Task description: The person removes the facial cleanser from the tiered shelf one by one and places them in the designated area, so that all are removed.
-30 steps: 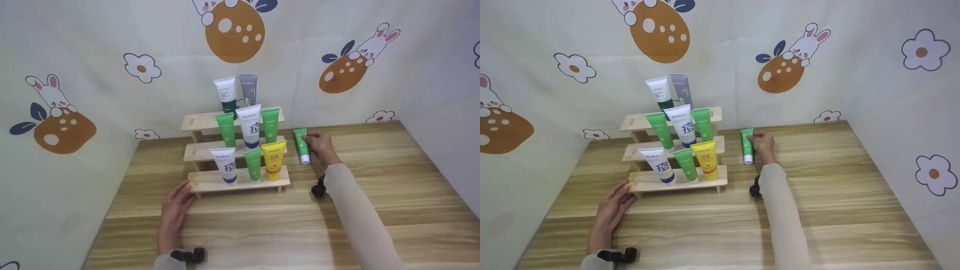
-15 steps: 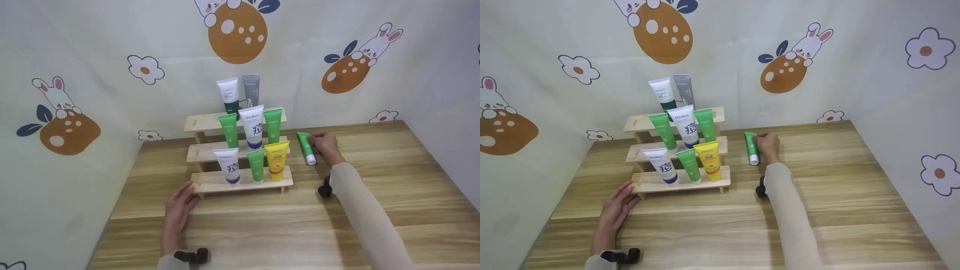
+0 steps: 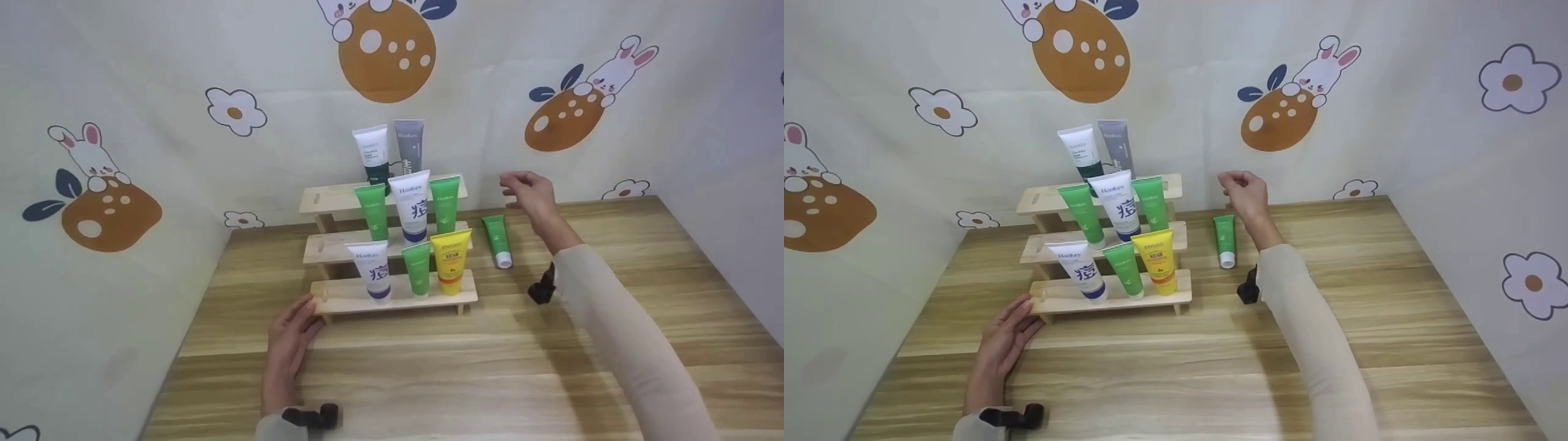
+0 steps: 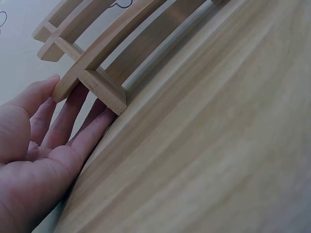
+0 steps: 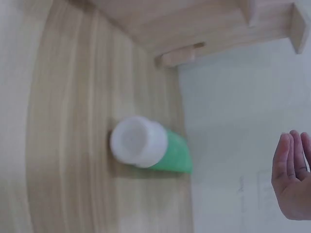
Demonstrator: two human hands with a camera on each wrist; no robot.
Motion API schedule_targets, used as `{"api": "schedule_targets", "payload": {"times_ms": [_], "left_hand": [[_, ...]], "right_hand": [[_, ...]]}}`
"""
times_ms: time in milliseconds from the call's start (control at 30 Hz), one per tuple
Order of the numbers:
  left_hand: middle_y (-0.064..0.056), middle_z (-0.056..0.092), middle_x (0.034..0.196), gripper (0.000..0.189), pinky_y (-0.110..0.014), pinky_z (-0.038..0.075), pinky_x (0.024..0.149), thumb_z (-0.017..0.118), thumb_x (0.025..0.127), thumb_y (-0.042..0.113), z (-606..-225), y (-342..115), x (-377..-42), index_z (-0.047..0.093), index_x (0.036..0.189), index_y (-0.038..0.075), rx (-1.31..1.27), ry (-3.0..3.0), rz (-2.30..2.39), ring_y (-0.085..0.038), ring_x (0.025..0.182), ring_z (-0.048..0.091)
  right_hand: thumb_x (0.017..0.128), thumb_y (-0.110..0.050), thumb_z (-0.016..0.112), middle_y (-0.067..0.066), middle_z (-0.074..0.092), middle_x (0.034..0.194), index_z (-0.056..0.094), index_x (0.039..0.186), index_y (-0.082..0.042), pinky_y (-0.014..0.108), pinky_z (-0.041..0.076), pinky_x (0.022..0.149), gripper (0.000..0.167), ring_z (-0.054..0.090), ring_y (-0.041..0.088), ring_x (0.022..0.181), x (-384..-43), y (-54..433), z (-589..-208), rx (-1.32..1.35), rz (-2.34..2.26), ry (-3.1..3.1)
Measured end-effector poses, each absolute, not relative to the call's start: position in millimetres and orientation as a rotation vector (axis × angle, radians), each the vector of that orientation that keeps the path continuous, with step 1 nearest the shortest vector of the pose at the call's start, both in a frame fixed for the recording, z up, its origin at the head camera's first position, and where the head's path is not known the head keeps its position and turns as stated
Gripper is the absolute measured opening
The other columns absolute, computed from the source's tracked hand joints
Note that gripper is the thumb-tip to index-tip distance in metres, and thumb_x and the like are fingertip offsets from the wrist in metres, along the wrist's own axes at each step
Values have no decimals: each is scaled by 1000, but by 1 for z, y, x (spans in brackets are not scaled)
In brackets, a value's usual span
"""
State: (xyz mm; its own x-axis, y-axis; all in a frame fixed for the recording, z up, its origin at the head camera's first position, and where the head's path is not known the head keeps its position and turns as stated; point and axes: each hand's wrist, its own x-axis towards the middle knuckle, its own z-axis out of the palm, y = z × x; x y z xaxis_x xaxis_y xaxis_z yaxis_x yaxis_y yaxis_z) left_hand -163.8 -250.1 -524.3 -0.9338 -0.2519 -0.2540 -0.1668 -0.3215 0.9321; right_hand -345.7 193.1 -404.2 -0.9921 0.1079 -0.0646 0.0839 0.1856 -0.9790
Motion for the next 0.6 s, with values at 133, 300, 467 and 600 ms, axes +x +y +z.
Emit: {"api": "schedule_targets", "payload": {"times_ms": [133,300,467,600], "left_hand": [[-8,62,126,45,-31,59,95,69,96,17,-525,-250,-163,55,135,0,534,-1772,-2459,-14,107,67],[-3,64,117,29,-29,60,91,66,97,12,-526,-251,-163,63,125,4,481,-1742,-2468,-13,103,68],[-1,66,114,29,-29,60,90,66,97,12,-527,-251,-164,62,125,4,501,-1738,-2474,-13,102,68],[-1,66,115,33,-30,60,91,66,97,13,-526,-251,-164,60,128,4,507,-1758,-2468,-12,103,68]], "right_hand": [[98,-43,62,3,65,121,59,132,-8,20,60,82,49,63,15,109,-344,183,-386,-90,2012,-2366],[95,-45,65,2,65,124,59,132,-11,23,59,90,51,60,22,117,-339,169,-364,33,2044,-2322],[94,-43,67,5,63,131,59,134,-13,33,54,105,50,57,26,125,-336,157,-341,149,2074,-2321],[93,-43,70,9,60,138,57,136,-12,35,50,110,55,60,24,126,-336,151,-321,230,2111,-2291]]}}
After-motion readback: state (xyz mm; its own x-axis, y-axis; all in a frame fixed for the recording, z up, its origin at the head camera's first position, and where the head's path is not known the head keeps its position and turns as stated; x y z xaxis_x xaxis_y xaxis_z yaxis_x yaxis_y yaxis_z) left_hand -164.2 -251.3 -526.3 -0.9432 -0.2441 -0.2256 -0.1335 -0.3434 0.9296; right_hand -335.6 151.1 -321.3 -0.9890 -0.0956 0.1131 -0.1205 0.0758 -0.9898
